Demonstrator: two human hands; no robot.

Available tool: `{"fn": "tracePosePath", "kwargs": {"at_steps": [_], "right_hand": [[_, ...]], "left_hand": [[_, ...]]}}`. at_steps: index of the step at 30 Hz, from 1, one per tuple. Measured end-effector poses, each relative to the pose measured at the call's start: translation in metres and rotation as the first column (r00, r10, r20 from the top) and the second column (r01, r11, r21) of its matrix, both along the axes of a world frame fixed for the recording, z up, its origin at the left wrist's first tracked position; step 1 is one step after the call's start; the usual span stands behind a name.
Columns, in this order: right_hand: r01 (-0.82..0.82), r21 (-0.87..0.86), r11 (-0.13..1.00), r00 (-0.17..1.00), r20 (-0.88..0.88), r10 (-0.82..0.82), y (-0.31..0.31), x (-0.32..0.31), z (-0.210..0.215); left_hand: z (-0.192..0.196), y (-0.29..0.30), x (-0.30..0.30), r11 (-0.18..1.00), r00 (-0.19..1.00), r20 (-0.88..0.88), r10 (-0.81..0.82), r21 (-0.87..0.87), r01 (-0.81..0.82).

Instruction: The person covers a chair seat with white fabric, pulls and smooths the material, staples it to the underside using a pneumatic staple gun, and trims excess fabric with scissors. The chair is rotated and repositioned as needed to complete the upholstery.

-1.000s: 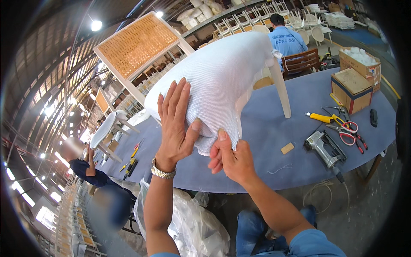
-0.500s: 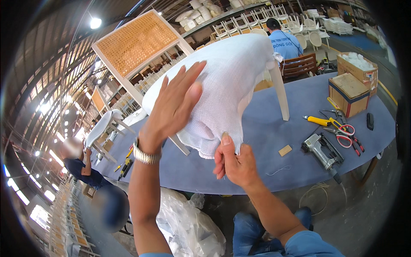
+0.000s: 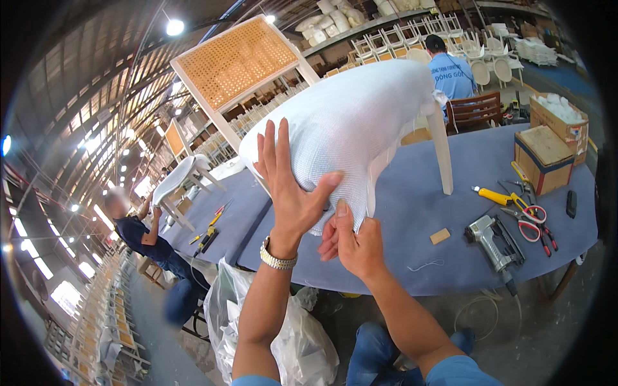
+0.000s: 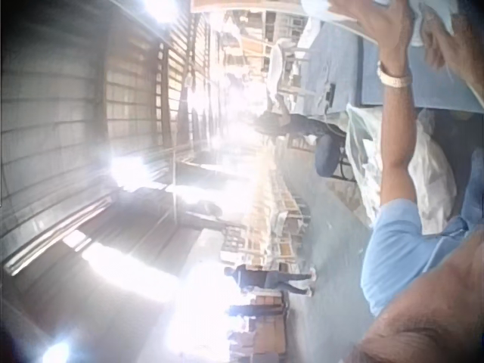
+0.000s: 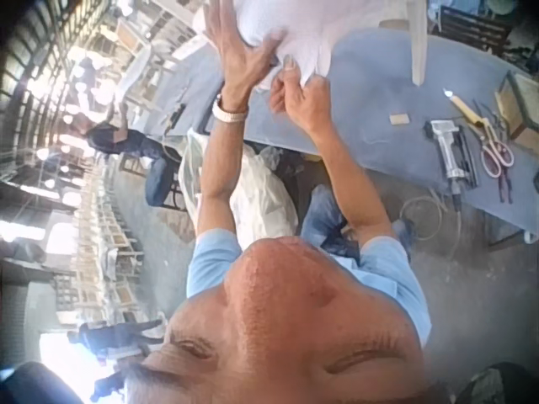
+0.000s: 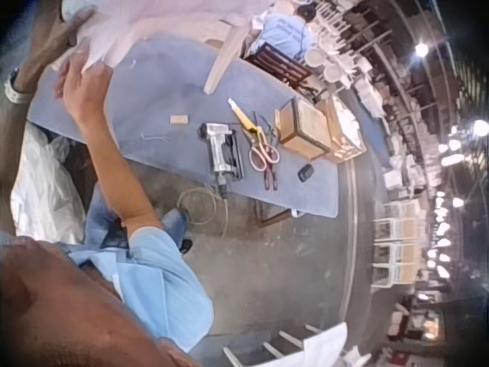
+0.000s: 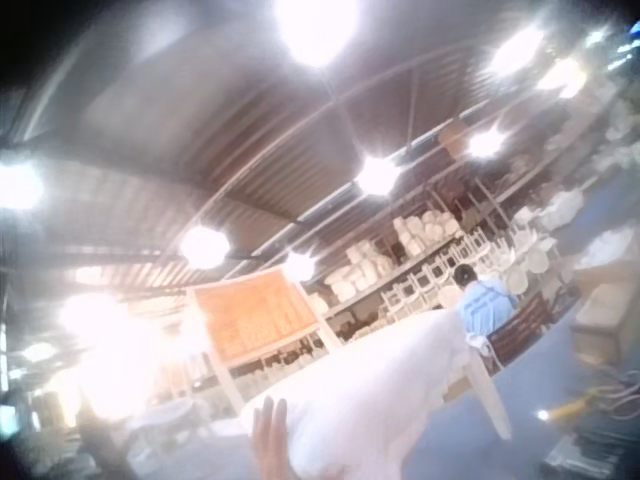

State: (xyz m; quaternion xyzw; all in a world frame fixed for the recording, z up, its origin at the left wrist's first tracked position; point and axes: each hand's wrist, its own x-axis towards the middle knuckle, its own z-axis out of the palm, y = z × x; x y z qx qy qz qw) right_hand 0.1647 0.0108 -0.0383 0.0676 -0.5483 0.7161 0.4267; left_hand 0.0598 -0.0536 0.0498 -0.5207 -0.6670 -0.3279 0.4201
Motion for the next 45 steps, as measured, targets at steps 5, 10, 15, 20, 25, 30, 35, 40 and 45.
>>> {"fn": "tracePosePath", "kwargs": {"at_steps": [5,10,15,20,25,30,35,40,45], "right_hand": [[-0.048,-0.086,0.995,0.998,0.046,0.052,0.020,-0.038,0.008],[-0.026,-0.016,1.000,0.998,0.063,0.027,0.020,-0.047,0.005],[0.034,-0.015,0.999,0.998,0.054,-0.034,0.016,-0.048,0.000],[-0.008,-0.044,0.999,0.999,0.034,0.009,0.017,-0.050,-0.005],[-0.066,-0.053,0.996,0.997,0.028,0.067,0.021,-0.050,-0.002],[-0.024,-0.050,0.998,0.984,0.176,0.033,0.018,-0.040,0.008],[0.074,0.026,0.997,0.975,0.207,-0.078,0.012,-0.045,0.004],[0.101,0.042,0.994,0.977,0.182,-0.107,0.014,-0.045,0.003],[0.066,0.038,0.997,0.983,0.169,-0.072,0.016,-0.044,0.005]], "left_hand": [[0.008,0.023,-0.037,0.998,0.996,0.077,-0.049,-0.022,0.051],[0.000,0.026,-0.058,0.984,0.983,0.043,-0.179,0.001,0.179],[-0.003,0.027,-0.063,0.975,0.975,-0.006,-0.221,0.000,0.221],[-0.008,0.003,-0.079,0.930,0.940,0.031,-0.340,-0.137,0.341],[-0.008,0.003,-0.080,0.949,0.954,-0.045,-0.296,-0.130,0.288],[-0.013,0.010,-0.075,0.956,0.954,-0.067,-0.293,-0.042,0.291],[-0.016,0.012,-0.078,0.933,0.932,-0.044,-0.359,0.009,0.360],[-0.014,0.027,-0.056,0.967,0.973,-0.006,-0.232,0.104,0.231],[-0.015,0.032,-0.060,0.964,0.973,0.001,-0.231,0.133,0.228]]}}
